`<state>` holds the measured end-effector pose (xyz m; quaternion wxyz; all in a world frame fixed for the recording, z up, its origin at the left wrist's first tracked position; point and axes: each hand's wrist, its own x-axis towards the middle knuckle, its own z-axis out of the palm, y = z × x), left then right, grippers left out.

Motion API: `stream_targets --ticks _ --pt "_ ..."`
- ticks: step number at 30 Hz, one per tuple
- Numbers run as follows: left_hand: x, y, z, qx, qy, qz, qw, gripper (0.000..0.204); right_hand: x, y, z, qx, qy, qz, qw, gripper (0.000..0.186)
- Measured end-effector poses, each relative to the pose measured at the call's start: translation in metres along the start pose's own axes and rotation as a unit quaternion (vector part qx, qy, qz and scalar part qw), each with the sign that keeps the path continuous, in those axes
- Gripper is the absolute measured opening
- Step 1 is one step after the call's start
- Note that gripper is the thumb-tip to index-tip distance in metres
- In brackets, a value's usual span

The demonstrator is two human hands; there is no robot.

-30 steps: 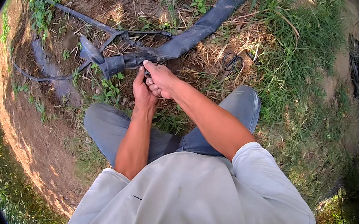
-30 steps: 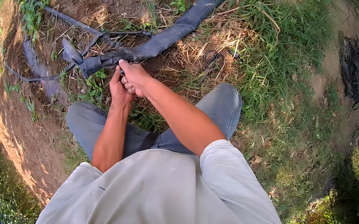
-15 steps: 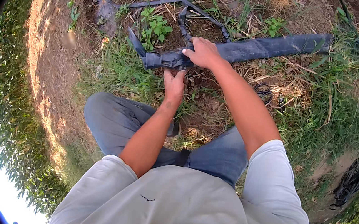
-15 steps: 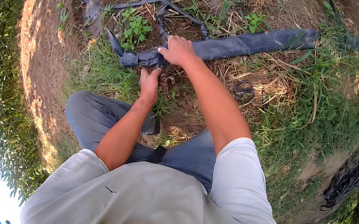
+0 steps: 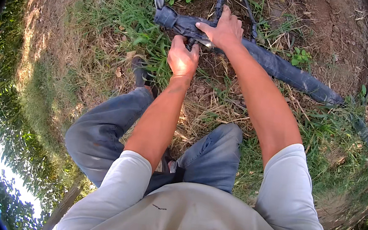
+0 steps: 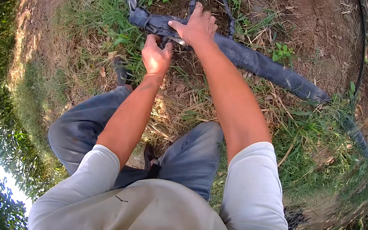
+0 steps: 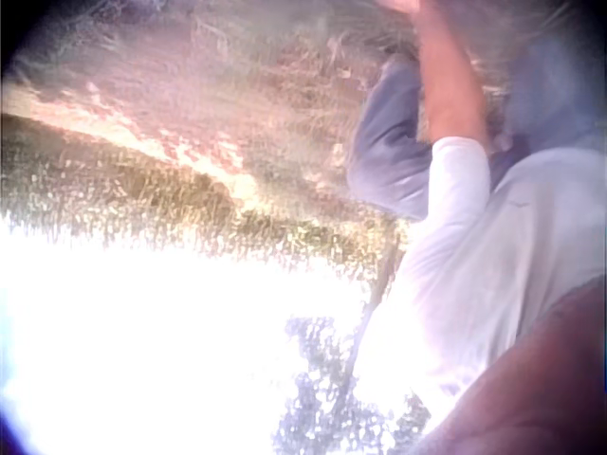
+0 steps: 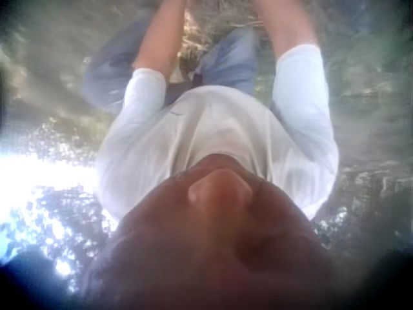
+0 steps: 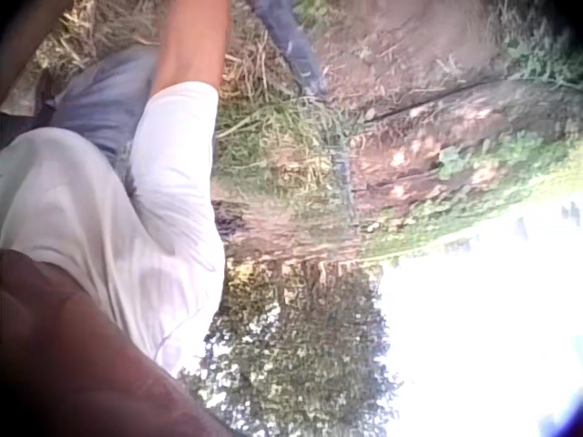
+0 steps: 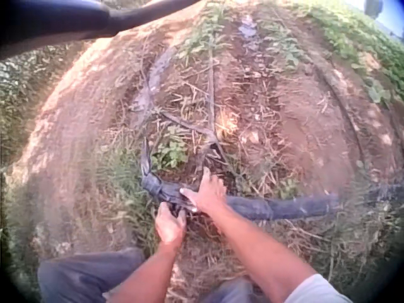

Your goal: The person sits on the ground and repairs a black irrigation hose by hand. They insert a black plastic connector into the hose end and wrap the joint tightly with black electrical tape to secure it.

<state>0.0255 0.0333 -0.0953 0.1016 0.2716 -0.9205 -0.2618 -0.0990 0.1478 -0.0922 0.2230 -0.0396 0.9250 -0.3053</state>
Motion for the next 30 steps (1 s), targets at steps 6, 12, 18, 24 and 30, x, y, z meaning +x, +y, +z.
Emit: stream_targets --ticks 6,12,18,24,30 --pt "-0.005 0.000 0.005 -0.033 0.000 0.020 0.999 0.040 0.040 0.000 0.004 -0.054 -0.057 -0.340 0.937 0.093" --pt "-0.015 -0.011 -0.008 -0.062 -0.023 0.045 0.997 0.041 0.057 -0.040 -0.029 -0.058 -0.371 -0.279 0.884 0.083" --pt "-0.017 -0.019 -0.011 -0.134 -0.077 0.007 0.988 0.050 0.047 -0.027 -0.010 0.028 -0.427 -0.199 0.882 0.050" --pt "0.008 -0.037 -0.026 -0.493 -0.274 -0.301 0.769 0.023 0.032 -0.022 -0.007 0.077 -0.386 -0.225 0.891 0.034" --pt "0.013 -0.034 -0.029 -0.488 -0.302 -0.324 0.752 0.021 0.015 -0.020 -0.007 0.070 -0.340 -0.223 0.911 0.027"
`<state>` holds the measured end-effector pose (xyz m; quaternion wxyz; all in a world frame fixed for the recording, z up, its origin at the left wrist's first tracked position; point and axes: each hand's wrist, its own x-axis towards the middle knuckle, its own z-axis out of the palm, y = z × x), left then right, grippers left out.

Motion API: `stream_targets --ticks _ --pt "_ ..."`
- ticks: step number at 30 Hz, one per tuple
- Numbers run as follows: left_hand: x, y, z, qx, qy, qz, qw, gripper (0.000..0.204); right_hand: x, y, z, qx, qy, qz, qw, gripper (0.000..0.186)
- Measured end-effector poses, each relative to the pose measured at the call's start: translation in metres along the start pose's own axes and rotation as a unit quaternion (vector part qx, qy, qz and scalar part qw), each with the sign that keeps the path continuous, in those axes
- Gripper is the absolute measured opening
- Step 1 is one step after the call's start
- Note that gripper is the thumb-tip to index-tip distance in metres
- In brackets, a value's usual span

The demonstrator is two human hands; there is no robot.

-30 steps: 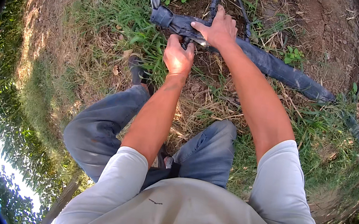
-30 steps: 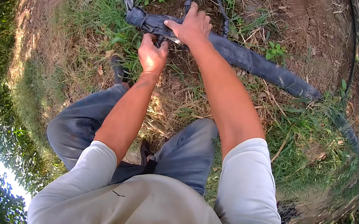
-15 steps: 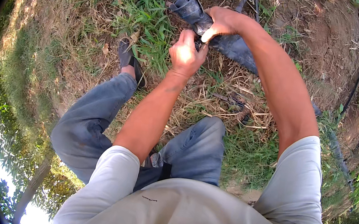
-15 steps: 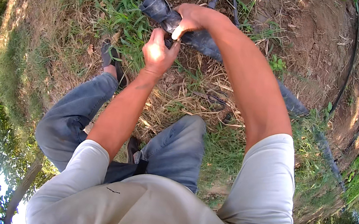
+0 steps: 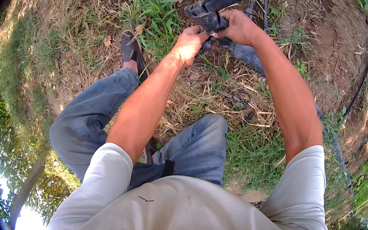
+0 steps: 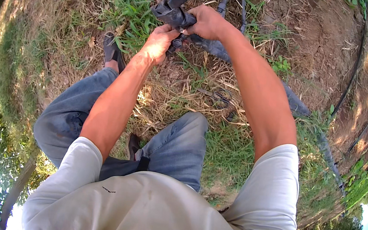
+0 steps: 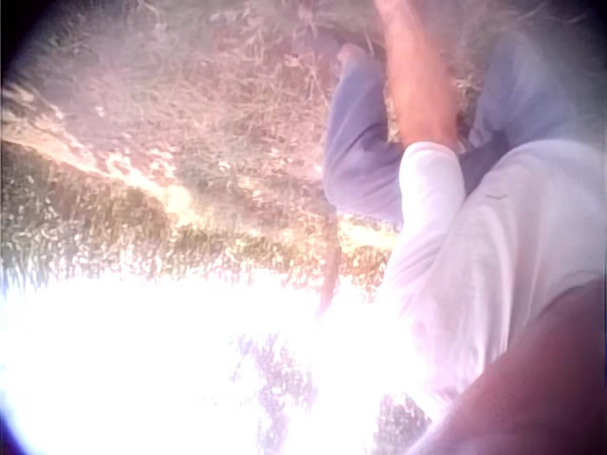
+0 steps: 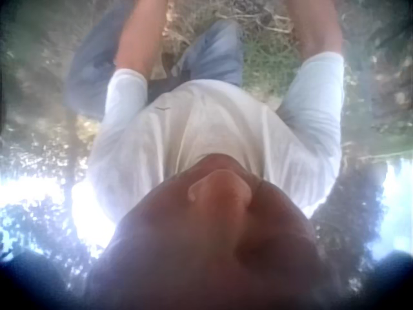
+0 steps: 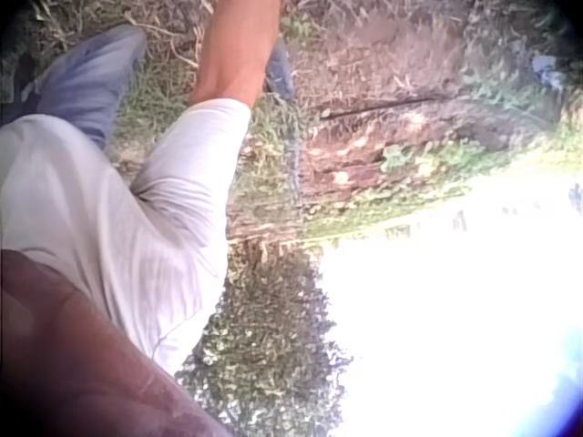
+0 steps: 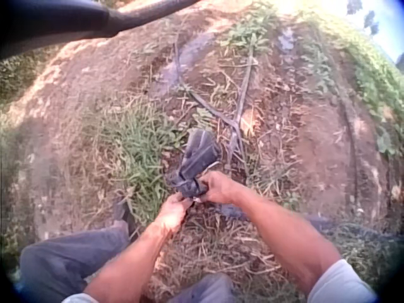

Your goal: The person sits on the ground and repairs a black irrigation hose by hand. They insert a black plastic connector into the hose end and wrap the joint tightly with black electrical tape to secure it.

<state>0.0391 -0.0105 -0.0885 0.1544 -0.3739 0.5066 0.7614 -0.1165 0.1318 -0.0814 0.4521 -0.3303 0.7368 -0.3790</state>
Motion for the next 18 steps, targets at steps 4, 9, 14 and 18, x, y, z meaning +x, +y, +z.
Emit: stream_targets --ticks 4,9,14,18 --pt "0.003 -0.001 0.006 -0.034 0.021 0.020 0.999 0.015 -0.002 0.004 0.009 0.005 0.040 -0.003 0.999 0.027" --pt "0.001 0.002 0.022 -0.025 0.063 0.013 0.998 0.016 -0.005 0.006 0.008 -0.017 0.070 0.032 0.997 0.026" --pt "0.012 0.006 0.020 -0.017 0.035 0.010 0.999 0.012 -0.017 -0.001 0.007 -0.118 0.148 -0.042 0.981 0.025" --pt "0.022 0.003 -0.008 -0.008 -0.031 0.026 0.999 0.016 -0.021 0.019 0.012 -0.131 0.151 -0.100 0.975 0.044"
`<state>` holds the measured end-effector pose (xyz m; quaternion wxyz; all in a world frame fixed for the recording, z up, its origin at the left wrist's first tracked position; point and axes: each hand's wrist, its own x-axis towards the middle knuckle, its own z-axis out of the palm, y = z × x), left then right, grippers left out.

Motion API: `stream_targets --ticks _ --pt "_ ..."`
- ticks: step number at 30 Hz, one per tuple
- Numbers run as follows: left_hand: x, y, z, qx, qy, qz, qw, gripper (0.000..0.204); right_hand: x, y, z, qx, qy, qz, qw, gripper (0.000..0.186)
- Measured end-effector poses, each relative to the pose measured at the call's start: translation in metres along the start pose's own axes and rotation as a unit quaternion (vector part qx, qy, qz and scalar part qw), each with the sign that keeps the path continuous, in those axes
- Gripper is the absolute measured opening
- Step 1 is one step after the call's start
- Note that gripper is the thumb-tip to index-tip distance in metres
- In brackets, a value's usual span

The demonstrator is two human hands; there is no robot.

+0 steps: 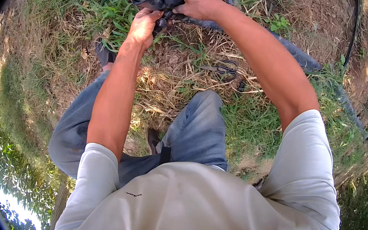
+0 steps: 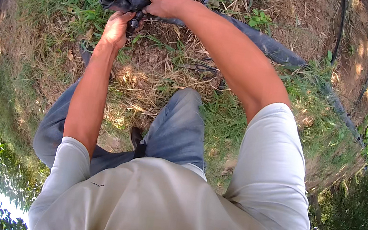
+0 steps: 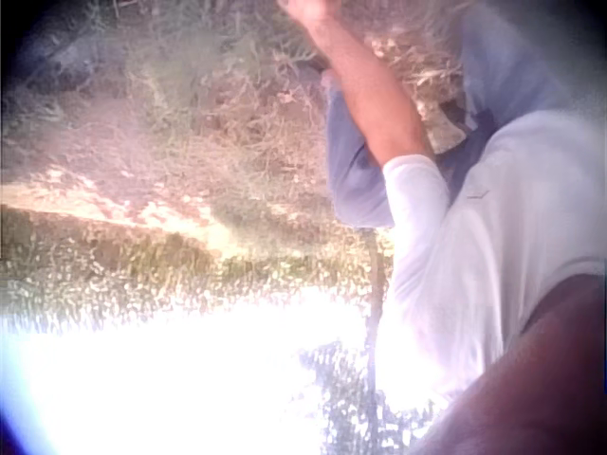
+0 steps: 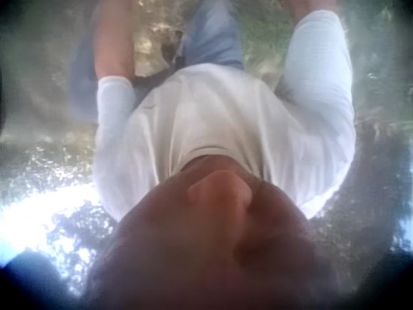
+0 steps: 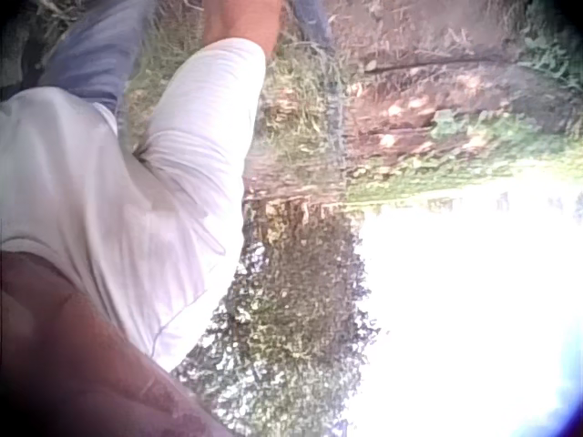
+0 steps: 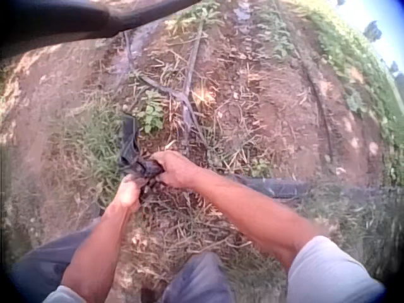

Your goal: The person sits on the ground and repairs a black irrigation hose by hand. They insert a black plastic connector into the hose end and wrap the joint tightly with black electrical tape to secure it.

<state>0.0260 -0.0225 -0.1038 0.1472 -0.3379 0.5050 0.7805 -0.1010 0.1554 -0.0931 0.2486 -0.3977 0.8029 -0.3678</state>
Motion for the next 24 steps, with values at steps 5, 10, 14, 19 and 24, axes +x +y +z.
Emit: stream_targets --ticks 5,10,14,19,24 --pt "0.010 -0.029 -0.042 0.033 0.070 -0.058 0.995 0.022 -0.126 0.012 -0.038 0.093 0.272 0.140 0.948 0.038" --pt "0.028 -0.110 -0.103 0.248 0.310 0.054 0.916 0.026 -0.319 0.066 0.096 0.191 0.145 0.488 0.839 0.022" --pt "-0.040 -0.119 -0.017 0.467 0.162 0.063 0.867 0.028 -0.382 0.051 0.172 0.079 0.186 0.560 0.804 0.020" --pt "-0.054 -0.201 0.028 0.676 -0.095 -0.004 0.731 0.036 -0.334 0.042 0.167 -0.020 0.206 0.398 0.894 0.031" --pt "-0.046 -0.221 0.062 0.773 -0.122 -0.076 0.619 0.033 -0.307 0.060 0.183 -0.109 0.079 0.310 0.941 0.033"
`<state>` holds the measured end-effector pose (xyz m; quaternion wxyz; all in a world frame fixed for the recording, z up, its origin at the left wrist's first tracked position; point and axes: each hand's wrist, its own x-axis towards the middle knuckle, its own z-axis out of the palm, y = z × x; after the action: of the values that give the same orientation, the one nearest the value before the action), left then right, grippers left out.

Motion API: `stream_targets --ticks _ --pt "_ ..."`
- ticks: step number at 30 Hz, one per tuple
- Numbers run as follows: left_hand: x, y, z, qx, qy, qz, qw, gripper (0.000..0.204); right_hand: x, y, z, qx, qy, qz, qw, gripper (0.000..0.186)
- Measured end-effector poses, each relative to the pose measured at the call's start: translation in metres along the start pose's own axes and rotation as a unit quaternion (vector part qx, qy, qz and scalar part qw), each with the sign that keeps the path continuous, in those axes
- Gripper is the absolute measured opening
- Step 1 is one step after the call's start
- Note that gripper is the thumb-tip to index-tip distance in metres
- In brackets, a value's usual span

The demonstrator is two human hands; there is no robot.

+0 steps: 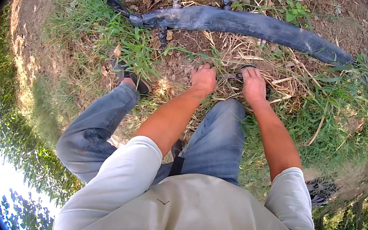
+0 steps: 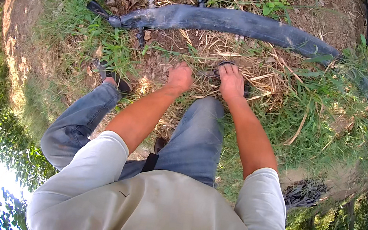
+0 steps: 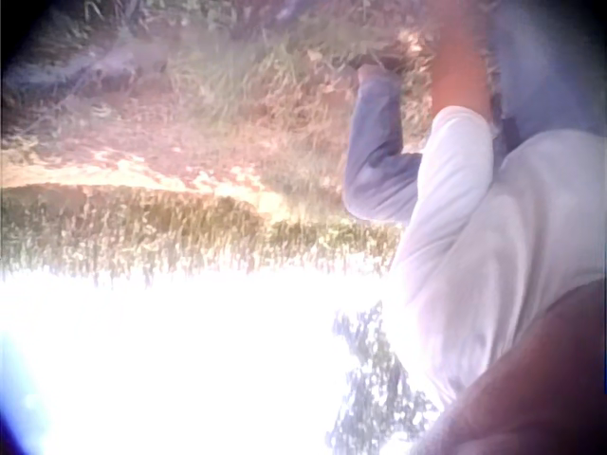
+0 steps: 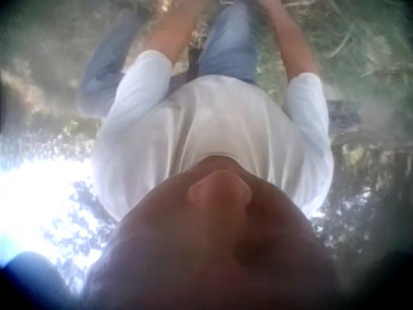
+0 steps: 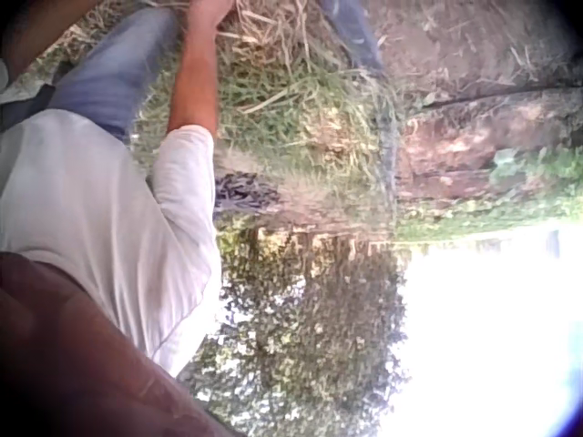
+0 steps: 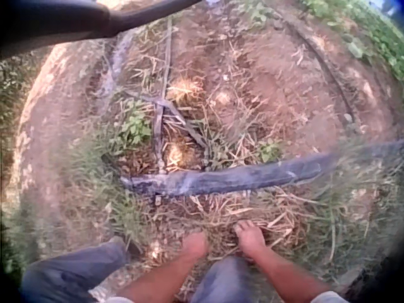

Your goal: The person sits on the ground and repairs a black irrigation hose by hand. They insert a black plastic connector into the hose end and wrap the joint tightly with black electrical tape to secure it.

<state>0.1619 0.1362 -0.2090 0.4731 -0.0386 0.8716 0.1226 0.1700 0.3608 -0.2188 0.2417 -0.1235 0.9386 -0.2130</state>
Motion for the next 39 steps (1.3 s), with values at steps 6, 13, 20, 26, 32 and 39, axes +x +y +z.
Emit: stream_targets --ticks 6,13,20,26,32,39 --pt "-0.018 0.012 -0.016 -0.015 -0.020 0.011 1.000 0.030 -0.003 0.000 -0.001 -0.069 0.069 -0.030 0.995 0.030" --pt "-0.060 -0.013 -0.084 -0.204 0.165 0.140 0.955 0.045 -0.029 -0.010 -0.045 0.162 0.037 0.113 0.980 0.057" --pt "-0.025 -0.115 -0.144 -0.167 0.332 -0.005 0.928 0.035 -0.057 -0.035 -0.070 0.644 0.030 0.265 0.717 0.048" --pt "0.018 -0.159 -0.210 0.022 0.431 0.042 0.901 0.029 -0.082 -0.065 -0.078 0.777 -0.025 0.339 0.529 0.031" --pt "0.060 -0.169 -0.246 0.224 0.138 -0.015 0.965 0.039 -0.099 -0.087 -0.063 0.797 -0.089 0.345 0.488 0.031" --pt "0.048 -0.147 -0.273 0.172 0.020 -0.055 0.983 0.047 -0.111 -0.092 -0.053 0.782 -0.099 0.360 0.499 0.038"
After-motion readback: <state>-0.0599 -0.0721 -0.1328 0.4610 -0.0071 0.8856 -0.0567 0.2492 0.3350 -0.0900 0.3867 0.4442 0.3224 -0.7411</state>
